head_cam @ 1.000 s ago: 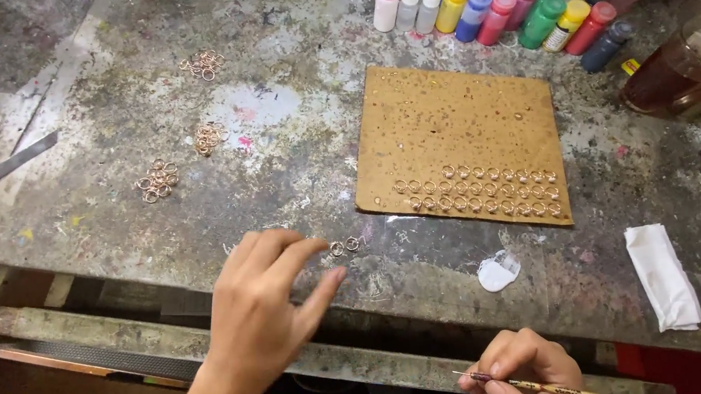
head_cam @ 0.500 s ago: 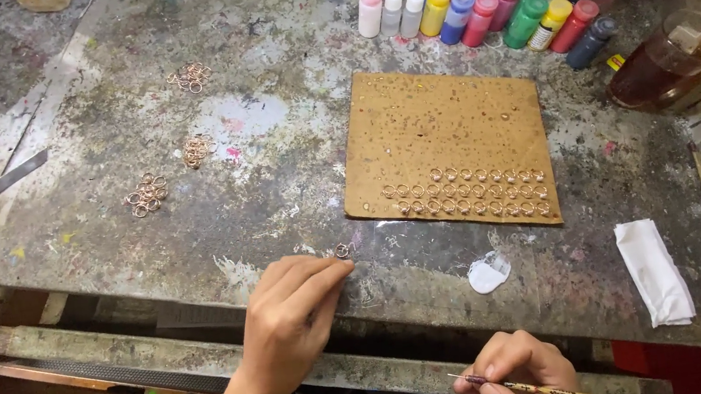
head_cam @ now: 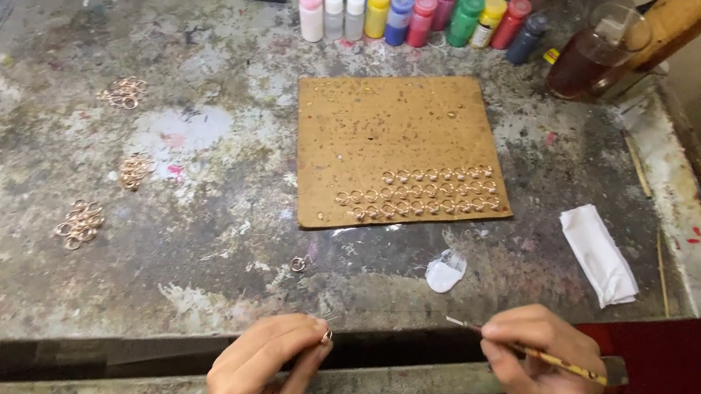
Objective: The person uses a small brush to apply white paint to small metal rings one by one. After painting each ring, they place it on a wooden board. The process is repeated for multiple rings throughout the clip.
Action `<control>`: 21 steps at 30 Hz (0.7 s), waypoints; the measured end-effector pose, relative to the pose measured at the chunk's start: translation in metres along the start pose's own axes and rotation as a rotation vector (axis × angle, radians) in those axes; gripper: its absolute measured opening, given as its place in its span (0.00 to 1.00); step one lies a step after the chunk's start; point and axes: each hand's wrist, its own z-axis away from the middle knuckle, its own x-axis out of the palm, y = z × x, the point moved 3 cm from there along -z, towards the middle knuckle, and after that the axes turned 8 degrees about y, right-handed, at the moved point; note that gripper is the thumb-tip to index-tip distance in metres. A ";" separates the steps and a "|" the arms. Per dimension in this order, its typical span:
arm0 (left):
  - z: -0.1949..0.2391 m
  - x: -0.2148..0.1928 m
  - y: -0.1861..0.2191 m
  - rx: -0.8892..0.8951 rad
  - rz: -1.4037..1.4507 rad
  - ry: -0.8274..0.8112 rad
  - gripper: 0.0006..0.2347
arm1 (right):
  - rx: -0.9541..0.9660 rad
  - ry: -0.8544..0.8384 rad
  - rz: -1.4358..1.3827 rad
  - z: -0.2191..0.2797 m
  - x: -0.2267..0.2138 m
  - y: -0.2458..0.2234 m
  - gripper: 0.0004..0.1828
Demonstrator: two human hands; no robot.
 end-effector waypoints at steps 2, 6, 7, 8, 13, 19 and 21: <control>0.008 0.006 -0.001 -0.046 0.066 -0.008 0.01 | 0.030 0.066 0.057 -0.002 -0.004 0.008 0.07; 0.028 0.021 -0.009 -0.218 0.148 -0.052 0.03 | 0.046 0.084 0.077 -0.009 -0.005 0.022 0.03; 0.030 0.025 -0.011 -0.274 0.217 -0.067 0.04 | -0.006 0.073 0.112 -0.014 -0.002 0.020 0.04; 0.030 0.026 -0.011 -0.278 0.220 -0.064 0.04 | -0.006 0.069 0.116 -0.017 -0.001 0.018 0.04; 0.032 0.026 -0.017 -0.298 0.292 -0.136 0.02 | -0.054 0.038 0.237 -0.023 0.005 0.015 0.06; 0.027 0.028 -0.017 -0.313 0.371 -0.191 0.01 | -0.082 0.003 0.252 -0.024 0.008 0.013 0.05; 0.029 0.029 -0.019 -0.321 0.362 -0.193 0.01 | -0.080 0.020 0.259 -0.024 0.008 0.014 0.05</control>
